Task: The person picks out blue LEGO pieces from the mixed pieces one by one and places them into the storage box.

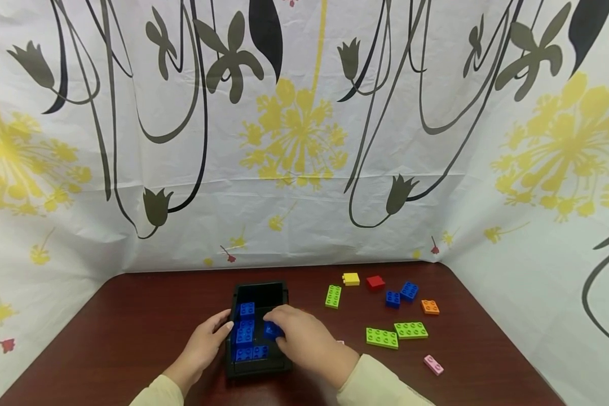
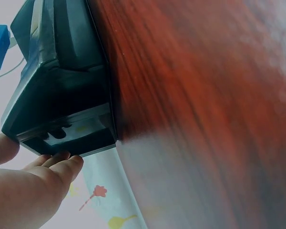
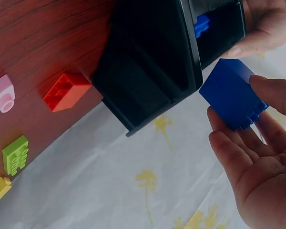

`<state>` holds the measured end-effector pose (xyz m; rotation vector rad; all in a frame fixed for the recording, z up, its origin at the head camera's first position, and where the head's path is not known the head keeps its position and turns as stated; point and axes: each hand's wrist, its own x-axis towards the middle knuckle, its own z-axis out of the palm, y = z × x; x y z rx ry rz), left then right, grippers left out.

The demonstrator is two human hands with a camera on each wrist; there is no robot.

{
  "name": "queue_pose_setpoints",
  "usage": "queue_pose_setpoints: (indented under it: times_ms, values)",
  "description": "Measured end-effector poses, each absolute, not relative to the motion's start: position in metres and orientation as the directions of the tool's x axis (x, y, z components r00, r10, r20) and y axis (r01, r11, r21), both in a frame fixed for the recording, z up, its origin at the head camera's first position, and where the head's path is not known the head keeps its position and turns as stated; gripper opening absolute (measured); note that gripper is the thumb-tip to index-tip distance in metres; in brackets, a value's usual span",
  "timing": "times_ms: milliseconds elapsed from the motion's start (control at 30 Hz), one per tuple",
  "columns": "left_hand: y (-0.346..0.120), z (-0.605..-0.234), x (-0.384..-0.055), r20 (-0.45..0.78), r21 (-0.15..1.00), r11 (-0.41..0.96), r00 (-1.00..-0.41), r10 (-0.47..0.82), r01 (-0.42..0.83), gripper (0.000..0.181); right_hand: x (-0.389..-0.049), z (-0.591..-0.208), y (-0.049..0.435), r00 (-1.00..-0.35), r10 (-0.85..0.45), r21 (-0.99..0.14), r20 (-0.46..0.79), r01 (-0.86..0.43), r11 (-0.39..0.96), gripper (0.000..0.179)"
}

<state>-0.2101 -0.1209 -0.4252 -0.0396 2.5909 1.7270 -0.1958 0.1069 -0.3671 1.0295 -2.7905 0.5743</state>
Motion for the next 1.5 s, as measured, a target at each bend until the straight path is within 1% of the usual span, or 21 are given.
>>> queue_pose_setpoints:
  times_ms: [200,433,600,833,1100,1267,1500]
  values:
    - [-0.121,-0.426,-0.210,-0.026,0.925,0.379,-1.000,-0.007,-0.027,0.048,-0.199,-0.367,0.097,-0.754,-0.629,-0.282,0.189,-0.656,0.700,0.041]
    - [-0.122,-0.426,-0.211,-0.041,0.927,0.372,-0.999,-0.003,-0.040,0.050,-0.203,-0.371,0.086,-0.743,-0.649,-0.258,0.162,-0.667,0.699,0.040]
    - [-0.122,-0.426,-0.211,-0.039,0.930,0.366,-0.999,0.004,-0.035,0.049,-0.205,-0.374,0.080,-0.736,-0.660,-0.238,0.150,-0.675,0.698,0.041]
    - [-0.121,-0.424,-0.211,-0.038,0.928,0.370,-0.999,0.004,-0.034,0.048,-0.211,-0.382,0.073,-0.750,-0.648,-0.198,0.134,-0.661,0.724,0.041]
    - [-0.121,-0.424,-0.210,-0.043,0.929,0.369,-0.999,0.002,-0.039,0.049,-0.214,-0.386,0.068,-0.739,-0.660,-0.152,0.133,-0.673,0.723,0.040]
    - [-0.121,-0.423,-0.209,-0.027,0.925,0.379,-1.000,-0.001,-0.025,0.048,-0.217,-0.388,0.067,-0.737,-0.663,-0.144,0.134,-0.676,0.722,0.040]
    - [-0.122,-0.424,-0.210,-0.043,0.925,0.377,-0.999,-0.003,-0.041,0.048,-0.219,-0.387,0.067,-0.744,-0.657,-0.152,0.124,-0.668,0.728,0.040]
